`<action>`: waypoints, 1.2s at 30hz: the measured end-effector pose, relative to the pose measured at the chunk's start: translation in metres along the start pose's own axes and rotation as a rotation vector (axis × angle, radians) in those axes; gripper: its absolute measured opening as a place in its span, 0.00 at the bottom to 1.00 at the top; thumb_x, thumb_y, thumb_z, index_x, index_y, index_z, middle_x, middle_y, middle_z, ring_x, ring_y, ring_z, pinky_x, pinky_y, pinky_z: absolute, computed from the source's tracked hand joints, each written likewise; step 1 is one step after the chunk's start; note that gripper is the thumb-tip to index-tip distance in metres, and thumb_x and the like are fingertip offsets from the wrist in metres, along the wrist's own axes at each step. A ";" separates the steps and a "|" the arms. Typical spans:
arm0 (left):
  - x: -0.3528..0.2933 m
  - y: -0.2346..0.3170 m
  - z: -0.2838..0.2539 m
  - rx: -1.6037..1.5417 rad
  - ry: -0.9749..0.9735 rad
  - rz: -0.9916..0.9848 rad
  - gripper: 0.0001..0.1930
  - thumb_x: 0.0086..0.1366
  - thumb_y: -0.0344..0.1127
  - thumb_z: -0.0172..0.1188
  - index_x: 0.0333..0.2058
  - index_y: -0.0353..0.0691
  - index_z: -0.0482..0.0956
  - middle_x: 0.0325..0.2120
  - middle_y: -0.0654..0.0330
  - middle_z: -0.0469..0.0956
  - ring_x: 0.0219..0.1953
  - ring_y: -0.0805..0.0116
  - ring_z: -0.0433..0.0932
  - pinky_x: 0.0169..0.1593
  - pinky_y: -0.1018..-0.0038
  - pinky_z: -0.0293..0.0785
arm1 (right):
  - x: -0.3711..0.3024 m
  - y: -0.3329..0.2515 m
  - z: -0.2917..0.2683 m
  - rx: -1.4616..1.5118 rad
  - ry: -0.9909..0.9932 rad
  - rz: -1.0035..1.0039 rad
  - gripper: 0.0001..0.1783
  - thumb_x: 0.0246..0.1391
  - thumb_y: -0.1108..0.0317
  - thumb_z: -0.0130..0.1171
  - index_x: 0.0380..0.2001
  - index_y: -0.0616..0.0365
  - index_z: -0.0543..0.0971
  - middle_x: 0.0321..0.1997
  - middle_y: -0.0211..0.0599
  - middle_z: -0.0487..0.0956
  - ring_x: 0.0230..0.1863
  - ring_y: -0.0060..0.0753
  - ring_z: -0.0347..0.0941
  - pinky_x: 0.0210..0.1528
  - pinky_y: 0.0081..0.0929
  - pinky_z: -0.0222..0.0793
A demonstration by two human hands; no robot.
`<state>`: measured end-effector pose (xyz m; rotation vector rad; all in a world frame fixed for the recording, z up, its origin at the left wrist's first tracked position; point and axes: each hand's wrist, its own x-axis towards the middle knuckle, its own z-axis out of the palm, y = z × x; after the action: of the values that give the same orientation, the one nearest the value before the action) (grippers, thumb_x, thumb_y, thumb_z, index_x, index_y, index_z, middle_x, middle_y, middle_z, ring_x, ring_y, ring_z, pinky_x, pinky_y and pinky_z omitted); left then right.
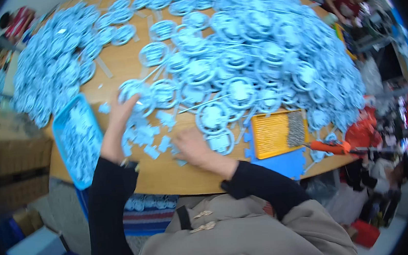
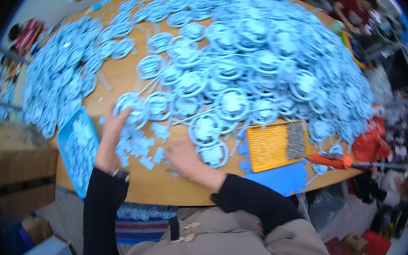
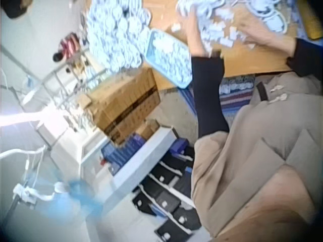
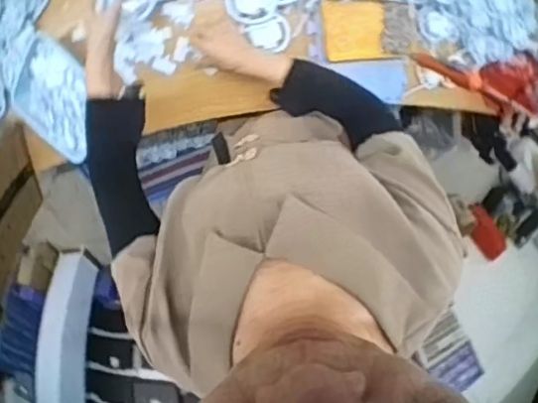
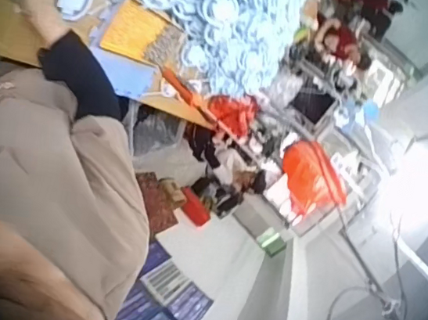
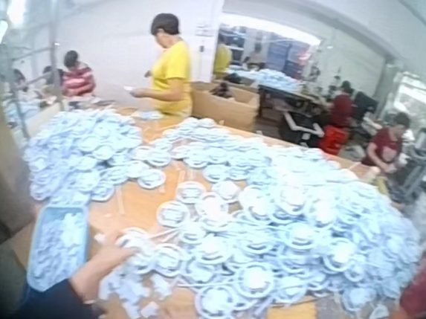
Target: Assembling blue plastic toy parts using an electric screwdriver in a factory.
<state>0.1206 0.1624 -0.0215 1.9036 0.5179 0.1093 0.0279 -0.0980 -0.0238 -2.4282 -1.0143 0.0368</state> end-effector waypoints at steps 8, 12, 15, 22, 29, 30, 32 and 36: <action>-0.124 -0.045 -0.026 -1.083 -0.230 -0.315 0.19 0.66 0.43 0.50 0.54 0.45 0.67 0.49 0.60 0.73 0.50 0.64 0.72 0.49 0.59 0.69 | 0.002 0.010 0.041 0.002 0.001 0.271 0.11 0.42 0.66 0.58 0.30 0.57 0.74 0.32 0.41 0.75 0.37 0.46 0.74 0.37 0.40 0.71; -0.136 -0.047 -0.003 -1.078 -0.364 -0.365 0.20 0.64 0.39 0.54 0.54 0.43 0.65 0.45 0.57 0.74 0.46 0.64 0.75 0.41 0.64 0.75 | -0.005 0.017 0.013 0.188 0.120 0.277 0.09 0.44 0.67 0.58 0.31 0.57 0.75 0.32 0.42 0.75 0.36 0.45 0.74 0.37 0.39 0.70; -0.143 -0.003 0.024 -0.842 -0.416 -0.250 0.23 0.62 0.35 0.55 0.55 0.42 0.62 0.42 0.55 0.75 0.44 0.62 0.76 0.37 0.67 0.77 | -0.023 0.010 -0.028 0.398 0.356 0.372 0.09 0.47 0.68 0.57 0.34 0.56 0.76 0.30 0.42 0.74 0.34 0.44 0.74 0.35 0.37 0.69; -0.185 0.056 0.112 -0.655 -0.696 -0.050 0.30 0.61 0.28 0.51 0.61 0.41 0.54 0.51 0.56 0.68 0.48 0.63 0.73 0.44 0.65 0.76 | -0.071 -0.017 -0.126 0.333 0.743 0.493 0.09 0.45 0.70 0.56 0.33 0.52 0.77 0.28 0.38 0.71 0.30 0.41 0.72 0.31 0.37 0.68; -0.208 0.105 0.155 -0.608 -1.020 -0.203 0.21 0.63 0.41 0.54 0.53 0.41 0.65 0.46 0.60 0.71 0.50 0.65 0.72 0.50 0.63 0.72 | -0.115 -0.004 -0.157 -0.151 1.026 0.157 0.05 0.38 0.68 0.57 0.24 0.47 0.77 0.27 0.29 0.70 0.32 0.33 0.70 0.31 0.29 0.69; -0.203 0.105 0.154 -0.638 -1.110 -0.321 0.21 0.63 0.42 0.54 0.52 0.42 0.66 0.47 0.60 0.71 0.51 0.64 0.72 0.51 0.61 0.71 | -0.125 -0.005 -0.158 -0.136 1.049 0.173 0.04 0.40 0.68 0.57 0.24 0.47 0.78 0.27 0.28 0.71 0.32 0.33 0.70 0.32 0.27 0.70; -0.195 0.104 0.154 -0.623 -1.213 -0.481 0.21 0.60 0.44 0.55 0.50 0.42 0.68 0.48 0.59 0.71 0.52 0.61 0.71 0.54 0.59 0.69 | -0.140 -0.008 -0.156 -0.027 1.056 0.147 0.04 0.41 0.68 0.56 0.25 0.46 0.78 0.27 0.27 0.71 0.33 0.33 0.71 0.33 0.27 0.70; -0.187 0.101 0.162 -0.559 -1.412 -0.442 0.28 0.54 0.45 0.59 0.52 0.41 0.67 0.50 0.57 0.71 0.53 0.58 0.71 0.56 0.61 0.68 | -0.160 -0.024 -0.160 0.133 1.044 0.072 0.05 0.45 0.70 0.55 0.28 0.47 0.78 0.30 0.29 0.74 0.35 0.34 0.72 0.32 0.28 0.71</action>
<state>0.0334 -0.0833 0.0377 0.9079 -0.1038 -1.1690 -0.0694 -0.2620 0.1006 -1.9077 -0.4063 -0.9860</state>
